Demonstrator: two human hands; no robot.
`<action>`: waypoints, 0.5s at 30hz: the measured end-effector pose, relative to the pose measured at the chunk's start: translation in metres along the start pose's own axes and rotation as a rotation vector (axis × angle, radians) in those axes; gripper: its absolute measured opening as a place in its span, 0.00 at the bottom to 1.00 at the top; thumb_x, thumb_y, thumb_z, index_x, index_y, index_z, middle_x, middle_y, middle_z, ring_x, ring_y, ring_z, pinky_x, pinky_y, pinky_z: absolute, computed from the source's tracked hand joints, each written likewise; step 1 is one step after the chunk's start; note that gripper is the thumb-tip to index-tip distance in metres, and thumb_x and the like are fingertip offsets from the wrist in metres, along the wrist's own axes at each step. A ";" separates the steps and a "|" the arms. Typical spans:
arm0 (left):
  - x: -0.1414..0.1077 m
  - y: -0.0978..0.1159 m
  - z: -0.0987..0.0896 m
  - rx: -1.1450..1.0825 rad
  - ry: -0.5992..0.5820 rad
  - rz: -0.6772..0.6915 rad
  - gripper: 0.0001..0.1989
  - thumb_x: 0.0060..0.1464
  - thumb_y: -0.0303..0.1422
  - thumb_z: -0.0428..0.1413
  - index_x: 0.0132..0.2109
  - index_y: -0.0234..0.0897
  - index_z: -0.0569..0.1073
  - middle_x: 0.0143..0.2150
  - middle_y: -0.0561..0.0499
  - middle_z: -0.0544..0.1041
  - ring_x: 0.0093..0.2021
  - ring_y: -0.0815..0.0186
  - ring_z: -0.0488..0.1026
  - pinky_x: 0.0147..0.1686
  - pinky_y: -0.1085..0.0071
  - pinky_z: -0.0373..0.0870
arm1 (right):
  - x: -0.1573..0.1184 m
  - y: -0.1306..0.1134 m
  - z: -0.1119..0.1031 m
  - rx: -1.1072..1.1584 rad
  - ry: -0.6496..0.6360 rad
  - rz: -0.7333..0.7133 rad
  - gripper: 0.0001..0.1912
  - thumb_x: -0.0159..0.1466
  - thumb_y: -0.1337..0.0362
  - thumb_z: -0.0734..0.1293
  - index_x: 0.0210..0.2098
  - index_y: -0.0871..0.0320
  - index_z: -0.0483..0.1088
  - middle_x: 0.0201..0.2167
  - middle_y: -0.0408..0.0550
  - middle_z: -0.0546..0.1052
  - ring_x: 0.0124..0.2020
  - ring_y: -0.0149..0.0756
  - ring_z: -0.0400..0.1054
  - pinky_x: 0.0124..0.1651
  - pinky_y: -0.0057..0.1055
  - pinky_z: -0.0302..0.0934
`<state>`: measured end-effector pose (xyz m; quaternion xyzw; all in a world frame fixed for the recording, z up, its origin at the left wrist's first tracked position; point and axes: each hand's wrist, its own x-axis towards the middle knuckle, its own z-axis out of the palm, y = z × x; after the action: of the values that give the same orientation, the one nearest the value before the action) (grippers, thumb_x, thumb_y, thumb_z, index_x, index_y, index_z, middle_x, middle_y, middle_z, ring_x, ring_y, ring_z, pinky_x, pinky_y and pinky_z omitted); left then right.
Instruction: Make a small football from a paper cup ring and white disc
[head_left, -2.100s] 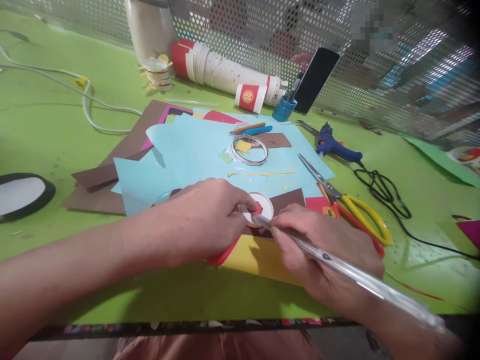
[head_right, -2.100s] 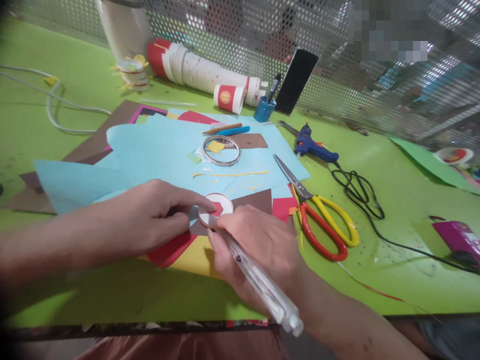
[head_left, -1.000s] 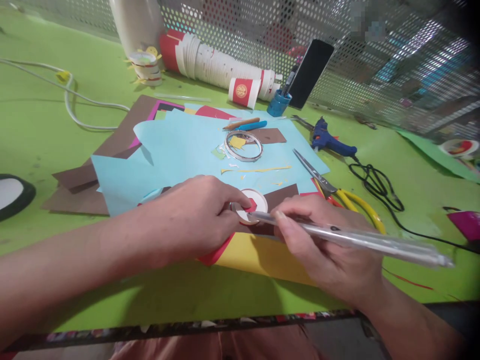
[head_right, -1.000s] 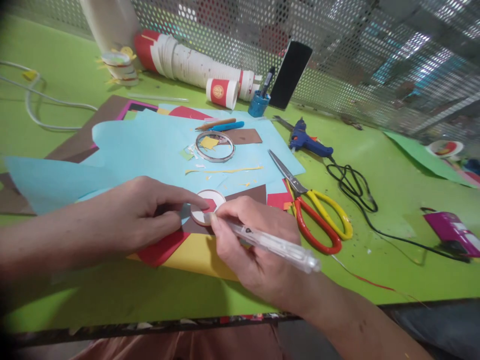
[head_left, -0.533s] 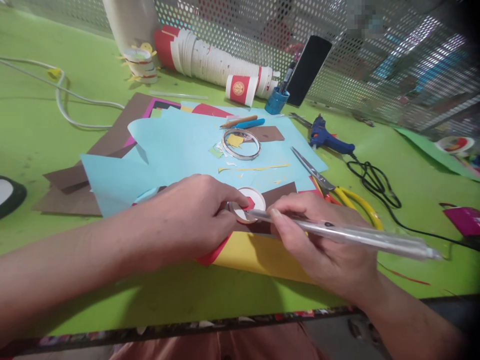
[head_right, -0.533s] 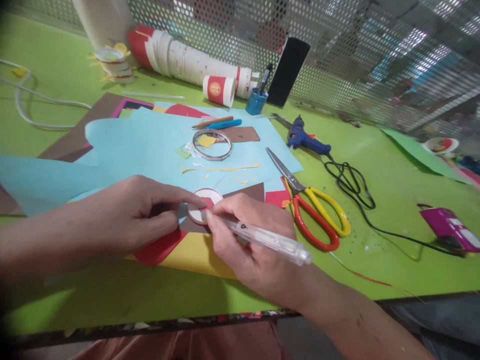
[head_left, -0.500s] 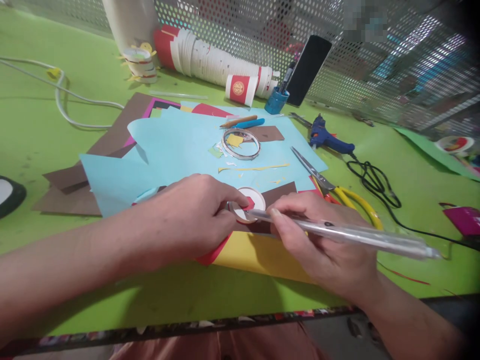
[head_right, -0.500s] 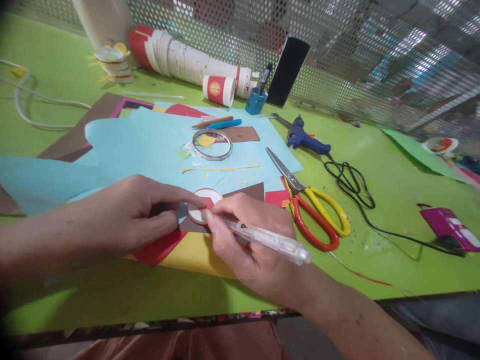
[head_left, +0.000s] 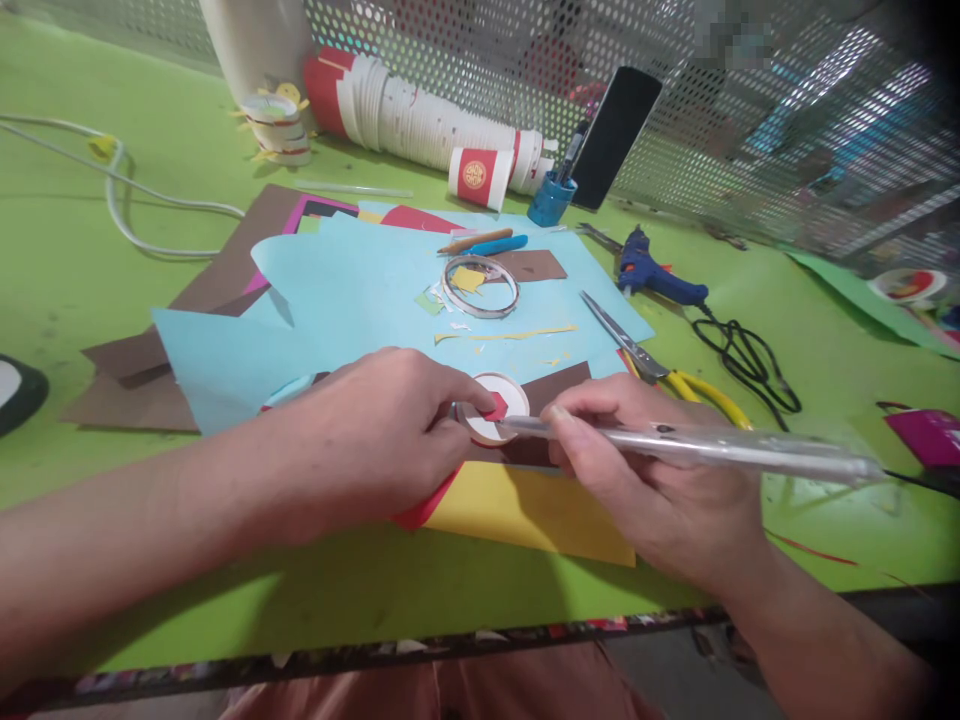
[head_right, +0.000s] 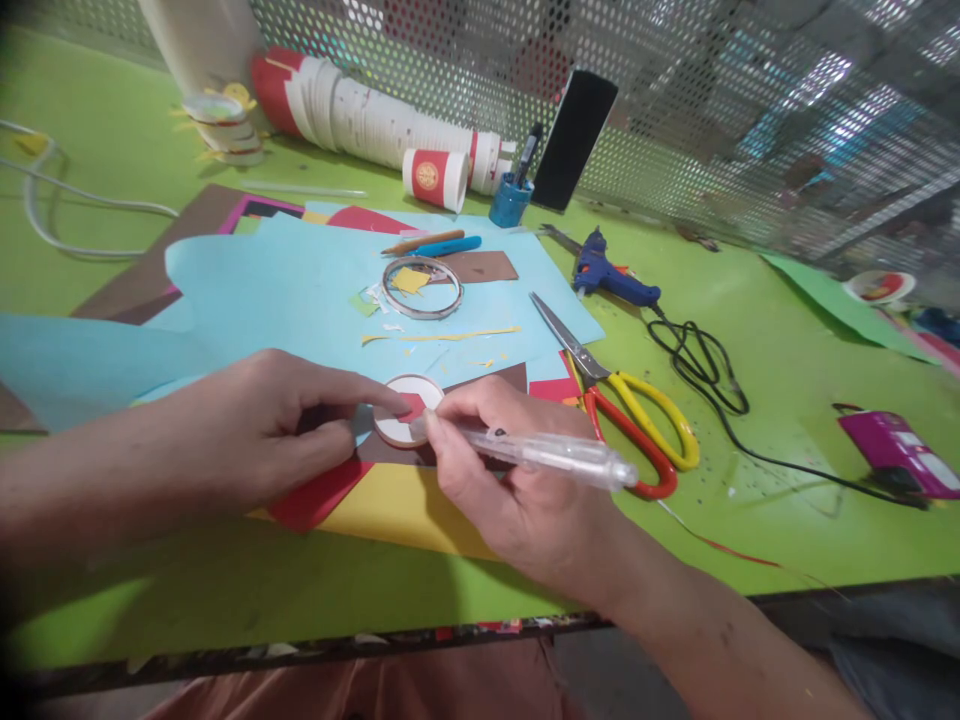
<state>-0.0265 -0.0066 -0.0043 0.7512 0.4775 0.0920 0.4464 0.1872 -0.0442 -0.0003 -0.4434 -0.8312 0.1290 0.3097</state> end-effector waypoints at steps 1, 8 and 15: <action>-0.001 0.001 0.000 0.036 0.003 -0.026 0.23 0.50 0.33 0.49 0.51 0.47 0.80 0.26 0.50 0.75 0.22 0.65 0.63 0.23 0.69 0.57 | 0.000 0.000 0.000 0.009 0.005 0.009 0.04 0.67 0.67 0.66 0.34 0.58 0.71 0.24 0.36 0.74 0.23 0.22 0.66 0.28 0.21 0.59; -0.001 0.011 -0.002 0.116 0.020 -0.114 0.22 0.49 0.33 0.50 0.49 0.47 0.81 0.21 0.53 0.70 0.20 0.66 0.61 0.21 0.70 0.56 | 0.000 0.003 -0.002 0.020 0.003 0.061 0.06 0.68 0.64 0.66 0.34 0.57 0.72 0.22 0.36 0.74 0.22 0.24 0.66 0.26 0.25 0.59; 0.001 0.011 -0.002 0.138 0.011 -0.117 0.24 0.49 0.32 0.49 0.51 0.49 0.80 0.21 0.53 0.69 0.21 0.66 0.61 0.21 0.71 0.56 | -0.001 0.004 -0.003 0.009 0.018 0.091 0.06 0.67 0.65 0.65 0.33 0.56 0.72 0.22 0.36 0.74 0.22 0.24 0.67 0.25 0.24 0.60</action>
<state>-0.0205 -0.0063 0.0047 0.7505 0.5283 0.0369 0.3954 0.1920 -0.0431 -0.0005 -0.4803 -0.8068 0.1429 0.3130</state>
